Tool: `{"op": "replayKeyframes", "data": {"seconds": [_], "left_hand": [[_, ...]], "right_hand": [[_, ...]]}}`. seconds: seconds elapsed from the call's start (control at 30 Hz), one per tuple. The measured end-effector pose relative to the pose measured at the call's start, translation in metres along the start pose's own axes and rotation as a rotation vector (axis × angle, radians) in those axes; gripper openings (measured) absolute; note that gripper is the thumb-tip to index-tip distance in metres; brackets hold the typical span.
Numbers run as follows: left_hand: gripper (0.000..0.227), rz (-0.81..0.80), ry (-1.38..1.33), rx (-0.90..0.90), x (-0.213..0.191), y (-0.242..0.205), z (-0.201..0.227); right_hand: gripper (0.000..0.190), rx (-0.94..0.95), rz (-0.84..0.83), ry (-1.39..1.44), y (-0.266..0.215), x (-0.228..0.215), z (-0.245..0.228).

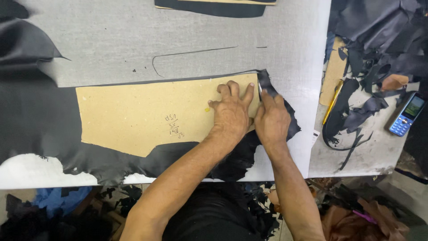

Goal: The person places cardboard templates on a large sheet of black leather and uses a utility knife to cut along the template edges. The person repeatedly repositions templates and cuts multiple leather pieces, stacking the finished pieces on the table.

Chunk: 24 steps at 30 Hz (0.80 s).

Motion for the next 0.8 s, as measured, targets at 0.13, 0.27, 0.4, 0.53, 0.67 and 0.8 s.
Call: {"op": "replayKeyframes", "data": {"seconds": [0.13, 0.27, 0.4, 0.53, 0.67, 0.8], "left_hand": [[0.103, -0.043, -0.011, -0.007, -0.007, 0.004, 0.0], [0.1, -0.004, -0.011, 0.01, -0.005, 0.002, 0.001], [0.099, 0.003, -0.022, 0.016, 0.001, -0.002, -0.001], [0.099, 0.104, -0.025, 0.028, 0.005, -0.005, -0.001], [0.093, 0.15, -0.093, 0.057, 0.015, -0.007, -0.003], [0.083, 0.32, -0.406, 0.116, 0.011, -0.022, -0.028]], "right_hand": [[0.033, 0.034, -0.019, -0.038, -0.075, -0.022, 0.018], [0.04, 0.091, -0.328, -0.308, -0.145, -0.061, 0.041], [0.049, 0.045, -0.769, -0.746, -0.14, -0.092, 0.066], [0.026, -0.192, -0.365, -0.692, -0.068, -0.093, 0.05], [0.015, -0.068, -1.204, -1.084, -0.103, -0.094, 0.043], [0.014, -0.224, -1.031, -0.571, -0.141, -0.076, -0.045]]}}
Point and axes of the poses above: each hand's wrist, its own y-axis towards the middle knuckle, its own x-axis out of the palm, z = x × y, the point moved 5 cm from there along y, towards the middle knuckle, and after that the axes turned 2 degrees about y, right-handed, at the moved point
